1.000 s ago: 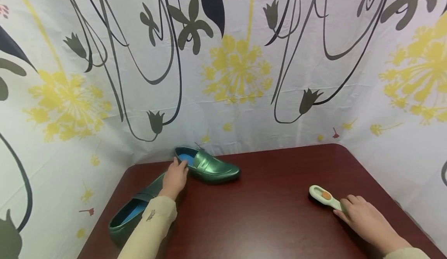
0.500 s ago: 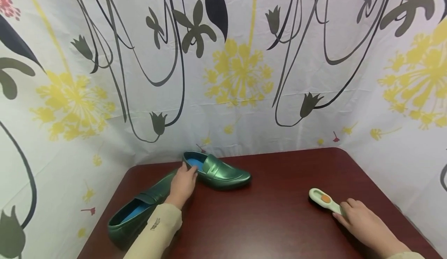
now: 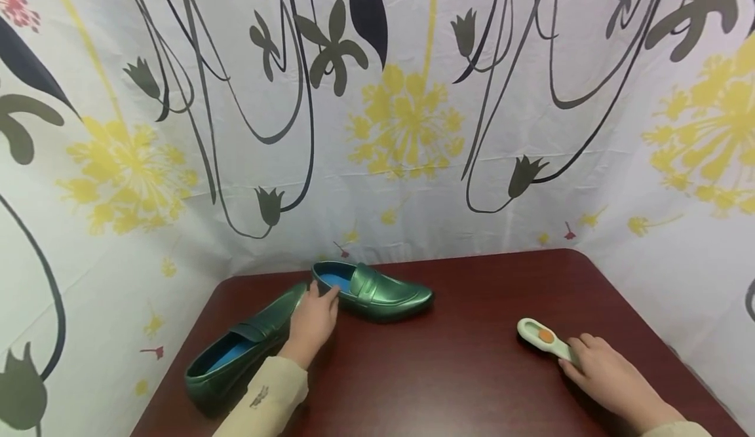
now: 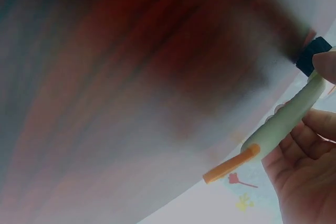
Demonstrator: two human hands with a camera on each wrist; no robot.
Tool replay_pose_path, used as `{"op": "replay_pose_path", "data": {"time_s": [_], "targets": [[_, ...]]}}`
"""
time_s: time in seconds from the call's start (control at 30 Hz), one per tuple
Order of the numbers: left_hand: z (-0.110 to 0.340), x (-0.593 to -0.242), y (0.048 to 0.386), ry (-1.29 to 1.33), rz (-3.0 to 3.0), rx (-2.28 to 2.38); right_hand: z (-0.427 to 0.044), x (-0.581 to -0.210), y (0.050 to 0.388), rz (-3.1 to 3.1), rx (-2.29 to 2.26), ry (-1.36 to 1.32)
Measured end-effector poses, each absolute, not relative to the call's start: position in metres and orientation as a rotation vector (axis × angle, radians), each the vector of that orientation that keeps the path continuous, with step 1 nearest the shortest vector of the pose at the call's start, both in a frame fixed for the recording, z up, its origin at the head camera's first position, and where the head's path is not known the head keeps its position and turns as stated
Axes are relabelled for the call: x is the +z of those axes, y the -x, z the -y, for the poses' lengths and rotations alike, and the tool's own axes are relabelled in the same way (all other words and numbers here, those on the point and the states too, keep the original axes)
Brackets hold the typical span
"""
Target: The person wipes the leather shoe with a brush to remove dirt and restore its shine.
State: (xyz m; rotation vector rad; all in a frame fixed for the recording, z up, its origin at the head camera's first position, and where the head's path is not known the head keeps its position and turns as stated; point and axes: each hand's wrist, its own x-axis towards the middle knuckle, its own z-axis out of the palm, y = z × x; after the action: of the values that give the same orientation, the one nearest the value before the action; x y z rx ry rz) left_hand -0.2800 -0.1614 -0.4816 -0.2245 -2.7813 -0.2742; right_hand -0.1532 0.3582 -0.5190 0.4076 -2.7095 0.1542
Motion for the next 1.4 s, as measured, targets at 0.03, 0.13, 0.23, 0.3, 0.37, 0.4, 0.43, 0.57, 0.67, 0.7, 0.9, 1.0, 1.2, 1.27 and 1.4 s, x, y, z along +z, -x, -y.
{"op": "replay_pose_path", "data": {"time_s": [0.03,0.13,0.23,0.3,0.37,0.4,0.43,0.57,0.67,0.7,0.9,1.0,1.2,1.27,1.4], "targets": [[0.163,-0.480,0.281,0.200,2.790,-0.265,-0.357,-0.518,0.154,2.728,0.161,-0.397],[0.168,-0.473,0.289,0.113,2.830,-0.271,-0.354,-0.515,0.155,2.821,0.181,-0.344],[0.174,-0.464,0.299,0.020,2.890,-0.360,-0.352,-0.513,0.157,2.893,0.196,-0.309],[0.179,-0.459,0.304,-0.022,2.922,-0.449,-0.351,-0.513,0.158,2.898,0.190,-0.317],[0.184,-0.456,0.309,-0.007,2.941,-0.522,-0.349,-0.514,0.157,2.874,0.184,-0.339],[0.186,-0.456,0.311,0.021,2.941,-0.558,-0.349,-0.515,0.156,2.865,0.178,-0.346],[0.189,-0.457,0.313,0.054,2.940,-0.604,-0.348,-0.515,0.156,2.859,0.174,-0.350],[0.198,-0.461,0.319,0.212,2.908,-0.773,-0.346,-0.513,0.155,2.883,0.203,-0.345],[0.202,-0.465,0.320,0.287,2.893,-0.865,-0.345,-0.510,0.155,2.902,0.247,-0.343],[0.203,-0.465,0.319,0.305,2.888,-0.894,-0.345,-0.511,0.155,2.900,0.264,-0.342],[0.207,-0.470,0.315,0.372,2.875,-0.938,-0.337,-0.516,0.151,2.873,0.363,-0.342],[0.201,-0.472,0.312,0.395,2.870,-0.890,-0.331,-0.514,0.149,2.858,0.397,-0.342],[0.186,-0.470,0.298,0.447,2.877,-0.847,-0.318,-0.512,0.149,2.806,0.442,-0.360],[0.183,-0.469,0.292,0.455,2.892,-0.842,-0.313,-0.511,0.149,2.799,0.452,-0.351],[0.178,-0.469,0.282,0.449,2.914,-0.790,-0.304,-0.505,0.150,2.826,0.524,-0.334]]}}
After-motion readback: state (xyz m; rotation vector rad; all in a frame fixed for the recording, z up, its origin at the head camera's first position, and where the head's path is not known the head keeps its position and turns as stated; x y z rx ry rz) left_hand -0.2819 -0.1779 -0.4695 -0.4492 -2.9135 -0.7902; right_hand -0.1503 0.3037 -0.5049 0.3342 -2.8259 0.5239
